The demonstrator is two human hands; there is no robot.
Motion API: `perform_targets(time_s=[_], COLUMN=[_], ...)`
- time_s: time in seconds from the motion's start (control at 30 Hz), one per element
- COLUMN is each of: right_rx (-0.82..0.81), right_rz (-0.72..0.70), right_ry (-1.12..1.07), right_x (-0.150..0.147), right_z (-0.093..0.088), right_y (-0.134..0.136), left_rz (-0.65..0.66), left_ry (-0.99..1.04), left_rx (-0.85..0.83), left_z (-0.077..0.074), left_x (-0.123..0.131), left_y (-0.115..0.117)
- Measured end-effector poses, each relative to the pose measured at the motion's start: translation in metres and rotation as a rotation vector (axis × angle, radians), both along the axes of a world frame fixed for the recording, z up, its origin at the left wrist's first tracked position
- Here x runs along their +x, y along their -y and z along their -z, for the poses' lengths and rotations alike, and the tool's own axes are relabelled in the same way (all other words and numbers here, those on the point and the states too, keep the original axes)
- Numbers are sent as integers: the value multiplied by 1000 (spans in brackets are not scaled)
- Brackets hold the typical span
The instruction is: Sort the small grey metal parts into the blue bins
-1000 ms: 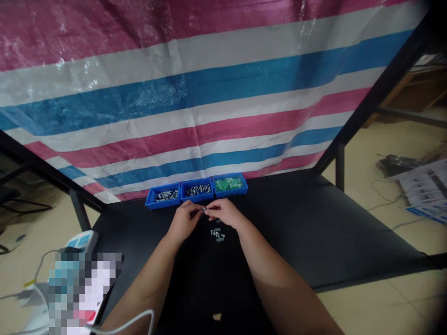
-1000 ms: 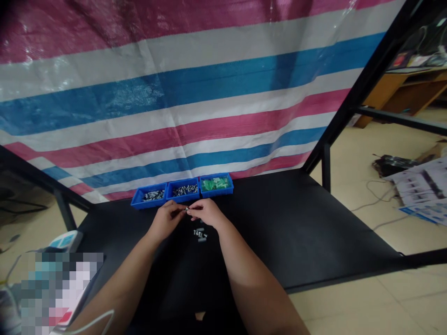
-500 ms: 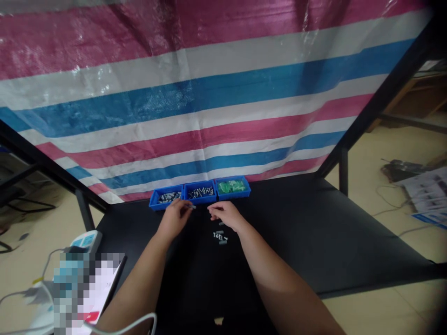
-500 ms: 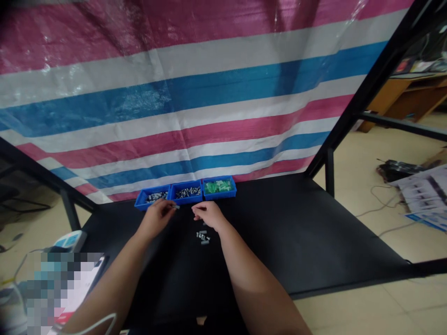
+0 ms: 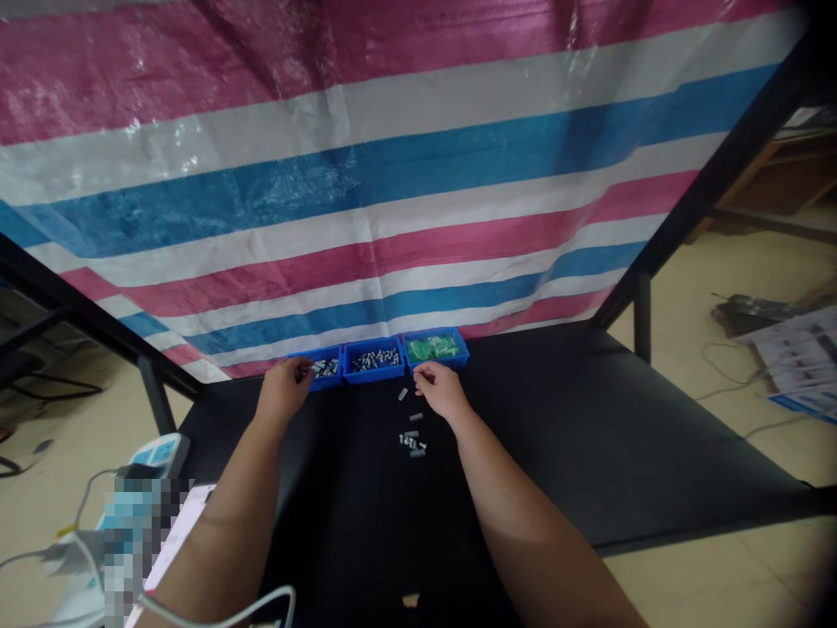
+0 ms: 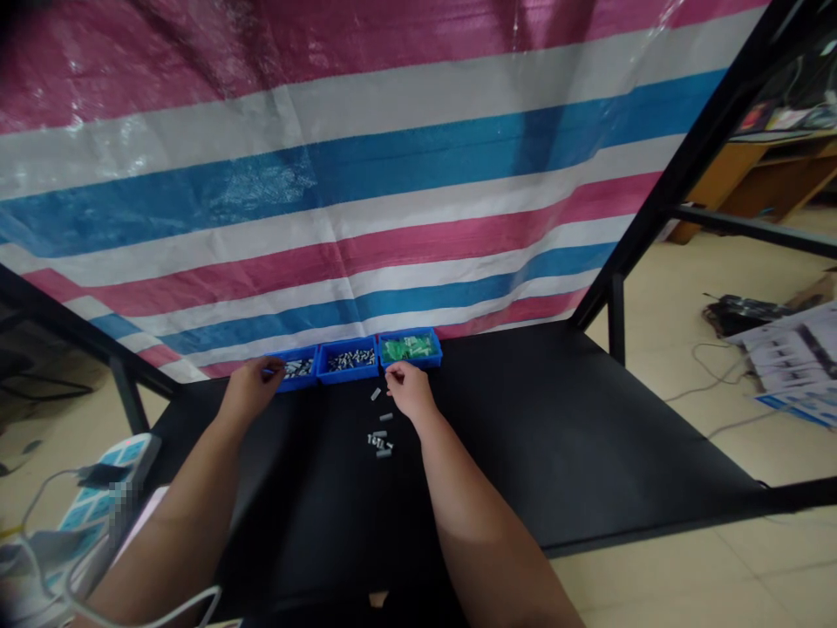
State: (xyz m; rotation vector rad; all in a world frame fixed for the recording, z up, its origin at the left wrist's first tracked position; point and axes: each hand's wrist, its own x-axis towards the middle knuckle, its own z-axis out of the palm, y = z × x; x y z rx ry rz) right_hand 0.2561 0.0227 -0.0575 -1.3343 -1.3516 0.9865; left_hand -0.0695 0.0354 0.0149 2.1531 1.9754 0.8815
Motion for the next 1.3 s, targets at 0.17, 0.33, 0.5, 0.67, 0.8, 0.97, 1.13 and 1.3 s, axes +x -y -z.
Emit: perform_targets(time_s=[0.17,0.33,0.5,0.67,0.8,0.97,1.13,1.3], right_rx=[-60,-91,-109,-88,-59,-91,-96,-93], right_rz=[-14,19,-9,-18,-35,-47,-38,-46], right_ry=[128,86,47,94,155,145,108,100], right_x=[6,5,5,6,8,8,6,7], right_z=[4,9,10,10,7,6,8,10], right_y=[-1,-1,-3,-3,-1,-1,-2,-3], left_rz=[220,309,296,271,234,348,628,598], left_ry=[38,18,97,107,40,45,25,-54], left_rx=[-41,-2,94,166,114,138,-20,-89], left_z=[7,3,-4,-7,5,20,31,53], left_x=[33,61,77,86,85,93,125,141], left_y=[7,6,5,-3,-17,-4,25,23])
